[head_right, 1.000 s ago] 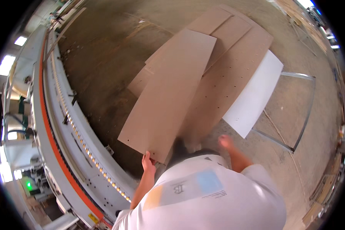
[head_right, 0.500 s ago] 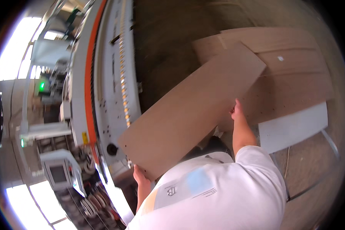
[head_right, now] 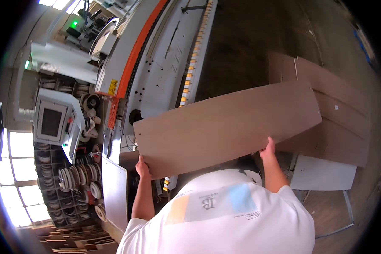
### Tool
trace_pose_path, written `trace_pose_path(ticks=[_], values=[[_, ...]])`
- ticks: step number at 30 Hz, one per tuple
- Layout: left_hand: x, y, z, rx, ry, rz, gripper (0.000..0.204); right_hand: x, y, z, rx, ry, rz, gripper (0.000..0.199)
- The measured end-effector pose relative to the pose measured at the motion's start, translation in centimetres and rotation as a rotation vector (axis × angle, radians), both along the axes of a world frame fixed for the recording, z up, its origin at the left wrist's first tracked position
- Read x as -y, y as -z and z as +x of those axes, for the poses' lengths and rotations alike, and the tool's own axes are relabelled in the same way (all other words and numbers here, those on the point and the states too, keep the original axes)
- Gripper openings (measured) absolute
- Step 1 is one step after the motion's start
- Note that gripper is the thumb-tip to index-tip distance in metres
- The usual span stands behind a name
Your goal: The person repeatedly picks up large rectangular wood panels from the floor, places them onto a machine table, and then removes them to stack on the floor. The person also handles a yellow tape roll and a metal hook tool near the machine.
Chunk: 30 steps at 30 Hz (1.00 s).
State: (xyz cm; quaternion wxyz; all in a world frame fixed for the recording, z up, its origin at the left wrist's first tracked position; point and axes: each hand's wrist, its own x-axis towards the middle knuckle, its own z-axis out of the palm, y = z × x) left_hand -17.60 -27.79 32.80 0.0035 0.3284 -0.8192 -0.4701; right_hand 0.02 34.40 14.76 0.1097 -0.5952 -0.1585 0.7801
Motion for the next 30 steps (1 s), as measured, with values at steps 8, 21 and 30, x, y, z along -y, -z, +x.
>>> trace_pose_path(ticks=[8, 21, 30], values=[[14.7, 1.6, -4.3, 0.209, 0.188, -0.756, 0.070, 15.2, -10.9, 3.1, -0.002, 0.073, -0.045, 0.051], [15.1, 3.3, -6.3, -0.251, 0.490, -1.027, 0.047, 8.5, -8.4, 14.3, 0.186, 0.101, 0.243, 0.049], [11.5, 6.8, -4.7, -0.241, 0.176, -0.866, 0.069, 19.0, -12.3, 16.7, 0.033, -0.179, -0.068, 0.050]])
